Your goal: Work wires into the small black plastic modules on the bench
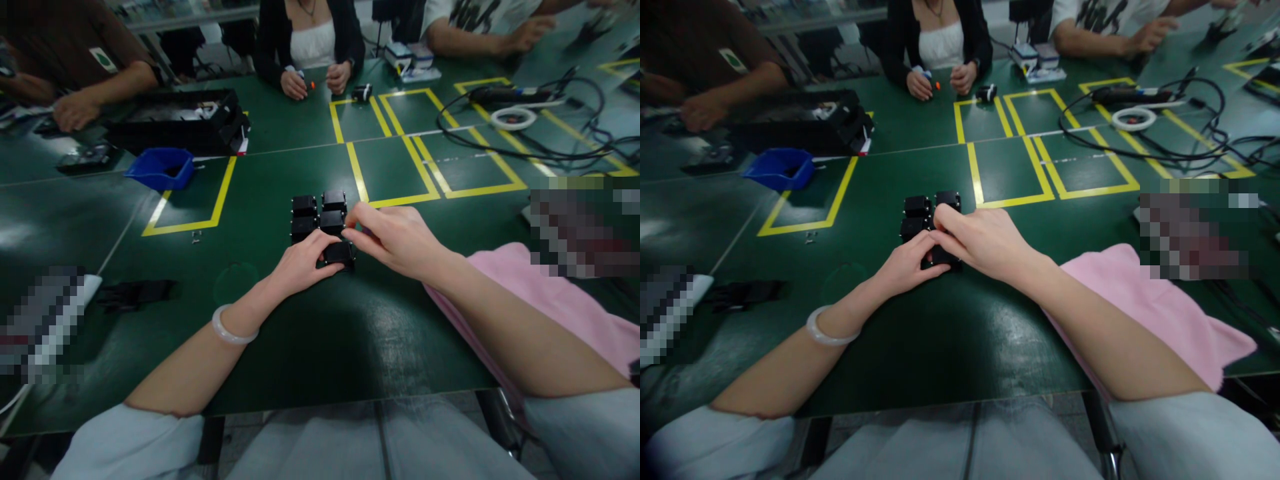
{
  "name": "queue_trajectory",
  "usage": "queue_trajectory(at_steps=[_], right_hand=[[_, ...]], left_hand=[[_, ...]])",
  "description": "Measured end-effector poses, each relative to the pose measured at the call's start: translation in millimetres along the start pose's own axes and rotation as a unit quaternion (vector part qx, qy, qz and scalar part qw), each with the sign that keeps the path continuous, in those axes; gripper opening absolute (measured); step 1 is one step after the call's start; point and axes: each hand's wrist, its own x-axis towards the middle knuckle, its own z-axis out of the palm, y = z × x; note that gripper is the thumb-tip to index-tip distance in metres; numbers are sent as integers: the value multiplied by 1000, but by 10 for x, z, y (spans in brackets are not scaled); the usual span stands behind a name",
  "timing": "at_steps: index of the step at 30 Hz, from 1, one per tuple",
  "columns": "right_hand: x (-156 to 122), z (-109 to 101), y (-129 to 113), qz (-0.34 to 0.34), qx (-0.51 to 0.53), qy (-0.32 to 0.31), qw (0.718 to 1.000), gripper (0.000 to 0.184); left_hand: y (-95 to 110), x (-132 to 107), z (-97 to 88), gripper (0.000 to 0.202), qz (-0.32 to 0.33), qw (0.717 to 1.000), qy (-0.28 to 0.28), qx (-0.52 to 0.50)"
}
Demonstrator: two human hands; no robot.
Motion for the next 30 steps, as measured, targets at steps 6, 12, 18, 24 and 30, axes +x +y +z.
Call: queue_trajectory(at_steps=[6,12,18,24,30], right_hand=[[12,23,-6,14,1,16,1000,30],[0,16,2,5,3,4,1000,31],[6,23,-1,11,-6,9,1000,32],[12,18,4,6,9,2,1000,34],[14,31,7,13,7,5,1000,34]], left_hand=[[1,-2,3,41,0,1000,2,-3],[-8,1,11,43,2,1000,5,-2],[2,-4,1,41,-4,1000,0,-9],[-8,-3,11,43,0,1000,7,-7],[-2,-10,5,42,-6,1000,2,-17]])
